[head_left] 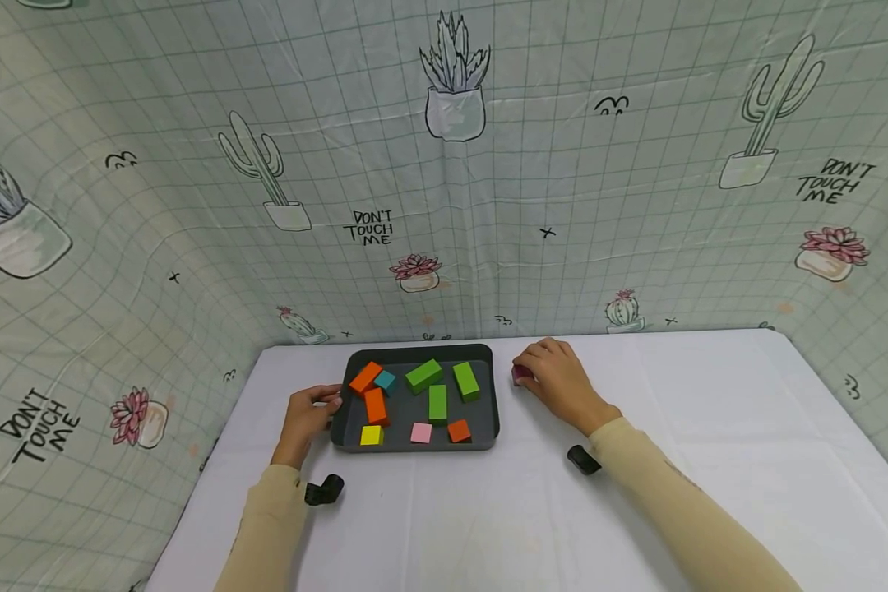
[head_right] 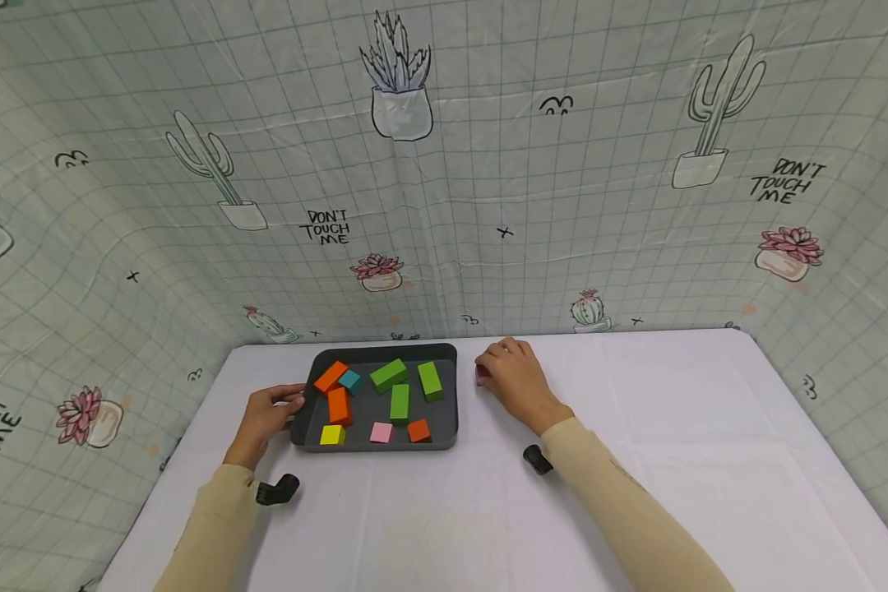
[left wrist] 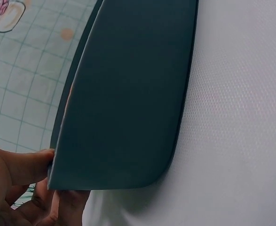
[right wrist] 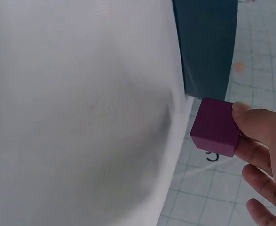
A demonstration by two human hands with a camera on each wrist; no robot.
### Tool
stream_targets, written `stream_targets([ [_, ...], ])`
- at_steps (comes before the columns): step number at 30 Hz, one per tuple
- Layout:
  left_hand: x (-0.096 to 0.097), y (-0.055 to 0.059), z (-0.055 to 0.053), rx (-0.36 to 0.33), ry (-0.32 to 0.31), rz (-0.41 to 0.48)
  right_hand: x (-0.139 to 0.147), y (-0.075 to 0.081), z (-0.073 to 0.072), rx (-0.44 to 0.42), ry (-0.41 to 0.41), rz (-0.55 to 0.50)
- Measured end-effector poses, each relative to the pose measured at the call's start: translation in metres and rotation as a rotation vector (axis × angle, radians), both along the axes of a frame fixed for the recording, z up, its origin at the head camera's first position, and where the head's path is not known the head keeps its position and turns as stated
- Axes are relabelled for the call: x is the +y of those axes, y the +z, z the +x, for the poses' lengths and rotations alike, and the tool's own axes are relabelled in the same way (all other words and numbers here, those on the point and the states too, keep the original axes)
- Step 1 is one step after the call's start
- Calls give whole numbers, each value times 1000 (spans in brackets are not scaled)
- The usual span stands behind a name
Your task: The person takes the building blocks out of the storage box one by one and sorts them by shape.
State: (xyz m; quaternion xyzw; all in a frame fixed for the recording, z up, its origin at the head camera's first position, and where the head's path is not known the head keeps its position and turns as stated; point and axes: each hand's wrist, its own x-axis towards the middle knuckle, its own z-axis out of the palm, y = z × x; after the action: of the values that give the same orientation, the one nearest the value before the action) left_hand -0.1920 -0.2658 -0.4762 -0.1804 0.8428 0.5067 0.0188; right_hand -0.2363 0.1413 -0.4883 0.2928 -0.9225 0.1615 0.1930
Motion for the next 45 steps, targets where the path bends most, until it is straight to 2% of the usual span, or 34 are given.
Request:
stream_targets([
  [13,0,-3,2,12,-8,3,-9,-9,-18,-84,-55,40],
  [30,3,0,1,-7,12,-3,-12,-7,-20,-100,-65,69],
  [39,1,-2,-1,2,12,-2,-29,8,-12,-54,2,6],
  [45,0,-1,0,10,6,3,-42,15,-4,-87,77,36],
])
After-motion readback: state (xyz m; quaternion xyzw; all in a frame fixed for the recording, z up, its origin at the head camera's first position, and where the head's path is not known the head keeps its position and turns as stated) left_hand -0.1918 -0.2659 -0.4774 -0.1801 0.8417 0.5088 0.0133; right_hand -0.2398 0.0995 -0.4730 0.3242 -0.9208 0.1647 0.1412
